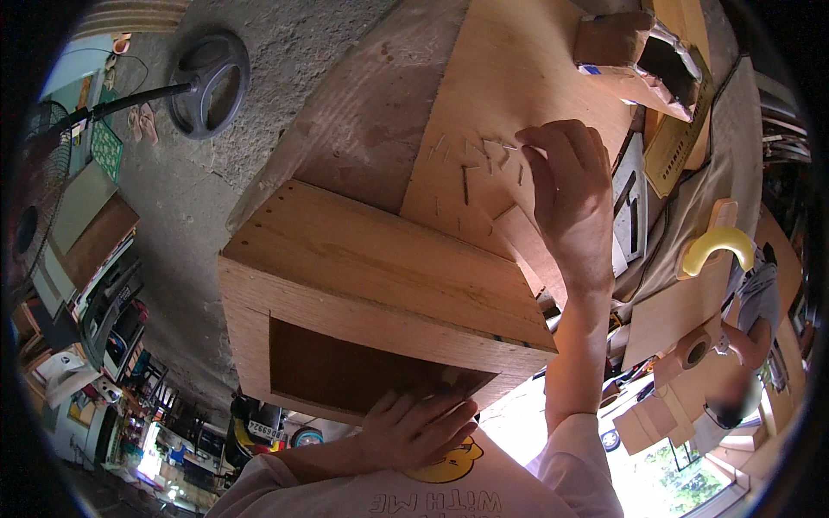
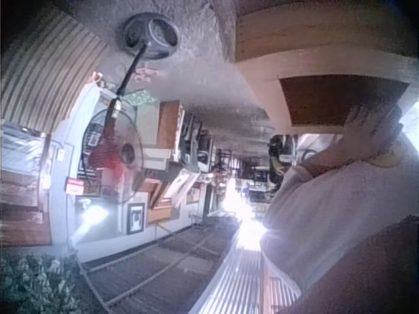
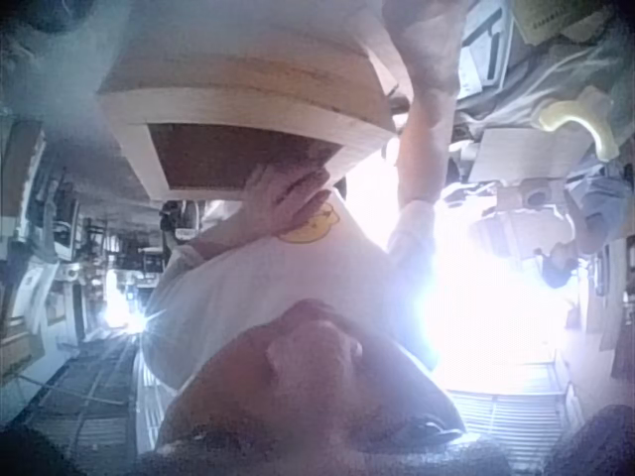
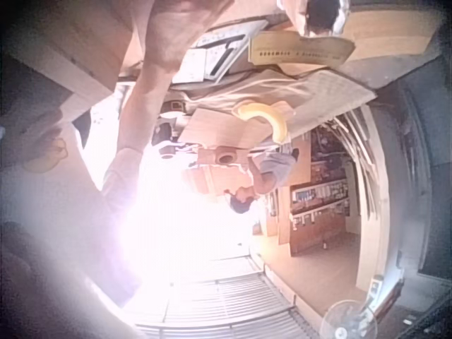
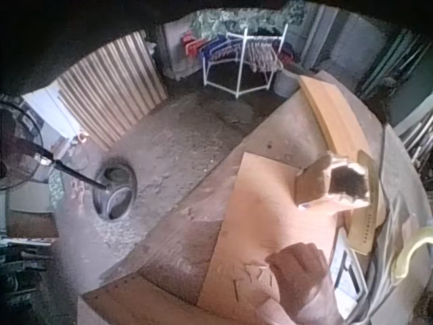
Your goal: The person assembles a small wooden box by hammering nails into its corners and edges. They then sand the box's surfaces with a sanding block to smooth the wood.
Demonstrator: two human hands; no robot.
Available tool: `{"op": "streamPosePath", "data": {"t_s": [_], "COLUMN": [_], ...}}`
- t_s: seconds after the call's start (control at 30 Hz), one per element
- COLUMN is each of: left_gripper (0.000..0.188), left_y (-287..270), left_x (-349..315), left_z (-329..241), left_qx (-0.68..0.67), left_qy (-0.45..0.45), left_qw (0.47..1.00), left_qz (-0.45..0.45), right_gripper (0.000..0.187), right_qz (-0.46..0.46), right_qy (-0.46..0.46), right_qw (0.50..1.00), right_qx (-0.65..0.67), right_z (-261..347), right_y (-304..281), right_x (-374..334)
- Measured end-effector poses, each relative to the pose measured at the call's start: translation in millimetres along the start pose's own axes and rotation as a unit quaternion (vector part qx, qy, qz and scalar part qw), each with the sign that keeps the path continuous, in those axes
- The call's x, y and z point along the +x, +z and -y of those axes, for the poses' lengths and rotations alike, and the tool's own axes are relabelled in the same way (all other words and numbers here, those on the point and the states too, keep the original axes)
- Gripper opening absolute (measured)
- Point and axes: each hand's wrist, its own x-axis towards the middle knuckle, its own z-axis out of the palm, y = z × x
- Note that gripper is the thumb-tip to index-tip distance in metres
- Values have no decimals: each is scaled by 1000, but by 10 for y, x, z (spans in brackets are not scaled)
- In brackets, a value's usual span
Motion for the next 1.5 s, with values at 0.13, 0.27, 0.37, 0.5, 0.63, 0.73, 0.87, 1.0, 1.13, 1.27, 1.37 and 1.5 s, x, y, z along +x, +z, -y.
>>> {"op": "streamPosePath", "data": {"t_s": [0.13,0.27,0.37,0.5,0.63,0.73,0.87,1.0,1.13,1.27,1.37,1.5], "left_gripper": [55,55,46,48,52,54,54,55,55,55,54,50], "left_y": [-25,-39,-67,-66,-76,-67,-52,-46,-46,-49,-38,-62], "left_x": [9,26,51,37,35,20,-12,-12,-9,-18,-21,9], "left_z": [1,-9,-56,-26,-6,-8,-16,-19,-17,-14,-19,-21], "left_qx": [12,6,-17,-24,-5,7,3,2,-2,2,3,2], "left_qy": [2,-1,-15,-7,4,10,3,4,2,8,9,8], "left_qw": [1000,1000,999,999,1000,1000,1000,1000,1000,1000,1000,1000], "left_qz": [5,7,23,27,26,22,24,19,15,23,21,22], "right_gripper": [11,10,10,10,12,16,20,23,24,23,23,22], "right_qz": [22,24,43,49,24,19,31,32,61,82,71,45], "right_qy": [-6,-16,-15,-12,-34,-70,-99,-122,-111,-117,-122,-127], "right_qw": [1000,999,997,998,999,996,993,991,990,987,988,990], "right_qx": [-19,-22,-57,-39,32,51,63,53,57,70,55,39], "right_z": [38,47,63,71,113,122,140,133,202,231,234,165], "right_y": [3,10,34,10,-12,27,118,153,77,69,59,47], "right_x": [19,40,45,71,135,195,271,352,381,342,345,378]}}
